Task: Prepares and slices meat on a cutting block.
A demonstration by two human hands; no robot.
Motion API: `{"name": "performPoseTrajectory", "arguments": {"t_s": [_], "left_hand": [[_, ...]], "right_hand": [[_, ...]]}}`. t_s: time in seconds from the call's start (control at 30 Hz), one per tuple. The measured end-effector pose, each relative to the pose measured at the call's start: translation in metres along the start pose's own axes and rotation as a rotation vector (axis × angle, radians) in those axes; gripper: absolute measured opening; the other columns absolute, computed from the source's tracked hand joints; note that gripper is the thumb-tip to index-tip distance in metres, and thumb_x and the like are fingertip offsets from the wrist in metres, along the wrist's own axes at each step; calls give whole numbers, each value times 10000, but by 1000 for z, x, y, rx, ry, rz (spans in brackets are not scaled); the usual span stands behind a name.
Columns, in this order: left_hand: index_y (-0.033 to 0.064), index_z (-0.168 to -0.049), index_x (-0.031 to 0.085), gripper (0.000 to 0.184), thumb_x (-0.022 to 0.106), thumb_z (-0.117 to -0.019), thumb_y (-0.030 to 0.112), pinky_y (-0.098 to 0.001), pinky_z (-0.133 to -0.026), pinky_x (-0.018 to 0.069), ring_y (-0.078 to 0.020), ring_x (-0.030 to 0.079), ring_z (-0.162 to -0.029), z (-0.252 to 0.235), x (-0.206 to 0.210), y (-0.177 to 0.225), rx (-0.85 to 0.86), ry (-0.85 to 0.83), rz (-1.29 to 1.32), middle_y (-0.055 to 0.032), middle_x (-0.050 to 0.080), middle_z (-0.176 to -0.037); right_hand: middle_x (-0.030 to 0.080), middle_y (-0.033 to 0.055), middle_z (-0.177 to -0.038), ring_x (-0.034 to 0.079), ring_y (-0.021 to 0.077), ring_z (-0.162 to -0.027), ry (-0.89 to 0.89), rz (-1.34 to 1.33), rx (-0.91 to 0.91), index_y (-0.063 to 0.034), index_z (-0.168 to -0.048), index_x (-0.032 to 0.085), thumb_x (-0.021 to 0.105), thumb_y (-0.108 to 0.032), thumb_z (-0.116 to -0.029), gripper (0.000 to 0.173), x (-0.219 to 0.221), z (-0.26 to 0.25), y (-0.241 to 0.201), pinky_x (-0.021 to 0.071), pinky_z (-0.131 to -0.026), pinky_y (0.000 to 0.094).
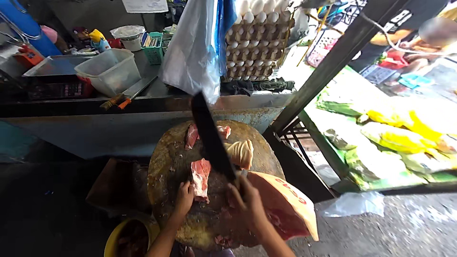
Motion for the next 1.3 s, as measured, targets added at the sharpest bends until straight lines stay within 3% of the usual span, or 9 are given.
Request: {"name": "performPoseTrajectory", "arguments": {"t_s": [0.2,0.33,0.47,0.63,0.83,1.0,1.13,1.2,1.3], "left_hand": [[-112,-1323,596,377,464,-1089,153,-480,-1094,435,-407,562,-1245,1,0,-4,11,19,44,-320,561,-1330],[-118,-1308,601,373,464,-1086,149,-487,-1088,437,-412,565,-1235,-1,1,-6,9,3,49,-328,561,-1321],[-107,-1320,609,370,449,-1091,135,-471,-1128,408,-403,550,-1278,0,-3,-7,22,7,23,-317,566,-1347],[-127,-1332,570,561,541,-1069,367,-497,-1131,398,-418,523,-1301,8,-2,5,-57,-35,0,-329,528,-1374],[-116,-1347,549,538,675,-998,274,-496,-1146,381,-411,509,-1336,6,8,3,-132,-44,3,-320,546,-1378],[-127,-1367,531,578,662,-1002,301,-515,-1159,367,-433,486,-1358,7,7,0,-112,-47,18,-343,517,-1408],[-124,-1358,539,549,649,-1010,286,-508,-1149,376,-424,503,-1339,10,6,2,-101,-41,9,-334,531,-1392],[-125,-1360,535,549,650,-1011,283,-503,-1151,375,-421,503,-1339,11,7,0,-98,-47,13,-330,534,-1391],[-123,-1345,552,526,668,-996,254,-501,-1139,391,-416,523,-1322,11,6,-1,-68,-29,31,-328,555,-1368]], "right_hand": [[675,-116,-832,637,8,-626,554,-339,-767,-270,-1160,557,507,-438,-1077,194,-72,-55,-146,573,-524,220],[630,43,-693,624,130,-579,281,49,-184,57,-1151,605,573,-261,-1026,344,7,-12,-15,569,-573,346],[698,230,-1013,704,393,-986,-464,388,685,-12,-1345,515,521,-316,-1079,404,83,42,104,540,-891,557],[701,208,-996,708,371,-977,-494,403,683,-26,-1303,535,526,-323,-1075,374,80,41,103,546,-878,539],[695,209,-992,694,352,-915,-471,260,573,-28,-1346,578,581,-321,-1057,412,51,28,98,541,-872,536],[662,45,-749,642,112,-589,98,-30,-148,39,-1216,615,564,-297,-1032,386,-25,-12,-33,590,-561,330],[652,-87,-792,627,22,-608,489,-304,-665,-191,-1192,540,502,-405,-1085,242,-71,-51,-133,573,-518,238],[640,-86,-759,626,36,-591,530,-318,-617,-159,-1147,543,528,-361,-1082,212,-56,-48,-118,581,-512,258],[645,117,-700,652,222,-600,100,128,57,97,-1176,591,581,-199,-1007,341,29,3,10,579,-608,406]]}}
Point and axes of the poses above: each hand's wrist, its own z-axis away from the middle knuckle, its own x-axis out of the palm, y = z × x, the point moved 6 cm from there along -z, towards the middle knuckle
